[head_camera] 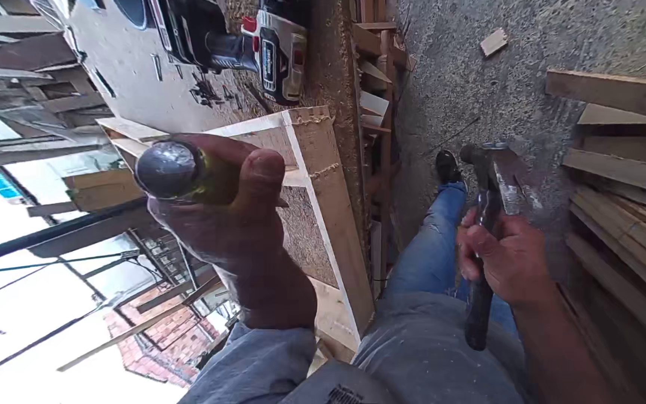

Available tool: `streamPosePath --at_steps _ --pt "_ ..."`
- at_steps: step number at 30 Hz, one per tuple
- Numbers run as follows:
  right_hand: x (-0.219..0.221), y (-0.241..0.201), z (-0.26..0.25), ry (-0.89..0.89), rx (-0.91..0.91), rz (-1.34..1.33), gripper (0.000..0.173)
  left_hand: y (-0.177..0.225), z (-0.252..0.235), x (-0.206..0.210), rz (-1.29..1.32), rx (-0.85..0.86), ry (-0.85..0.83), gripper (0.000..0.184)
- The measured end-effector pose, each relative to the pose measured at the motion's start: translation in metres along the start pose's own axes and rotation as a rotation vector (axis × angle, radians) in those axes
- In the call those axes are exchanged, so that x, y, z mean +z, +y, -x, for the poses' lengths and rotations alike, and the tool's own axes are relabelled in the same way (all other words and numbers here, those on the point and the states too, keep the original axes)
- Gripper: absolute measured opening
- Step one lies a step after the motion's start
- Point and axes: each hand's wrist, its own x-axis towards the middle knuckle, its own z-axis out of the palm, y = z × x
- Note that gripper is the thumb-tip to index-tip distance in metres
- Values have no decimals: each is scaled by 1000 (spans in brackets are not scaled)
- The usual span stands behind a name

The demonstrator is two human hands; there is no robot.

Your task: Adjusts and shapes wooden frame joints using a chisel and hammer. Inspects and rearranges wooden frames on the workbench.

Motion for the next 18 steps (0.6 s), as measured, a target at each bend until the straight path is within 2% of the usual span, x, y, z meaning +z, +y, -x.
streamPosePath --at_steps 2,3,4,6,9,12,13,16,17,18 --pt "-4 -4 -4 -118 -60 -49 44 -25 29 -23 -200 -136 41 26" --pt "-5 -8 -5 -101 -80 -19 55 -39 50 -32 -272 -212 24 29" --pt "-1 -12 -5 -23 -81 42 60 -50 77 -37 -310 -309 -11 30" --pt "16 -22 -6 161 -40 142 59 -62 133 -33 -291 -550 -33 28" --pt "44 -37 -14 300 -37 -99 50 -57 186 -7 -136 -785 141 32" --pt "86 -29 -33 319 -117 -492 59 -55 195 3 20 -814 275 29" --pt "113 -15 -35 272 -39 -548 58 -54 194 3 63 -835 294 26" --pt "180 14 -38 -23 510 -426 48 -52 191 5 147 -867 350 17" --pt "188 9 -37 -63 577 -436 48 -50 190 2 132 -884 343 15" --pt "185 -4 -44 -62 513 -445 48 -57 184 5 115 -865 339 16"
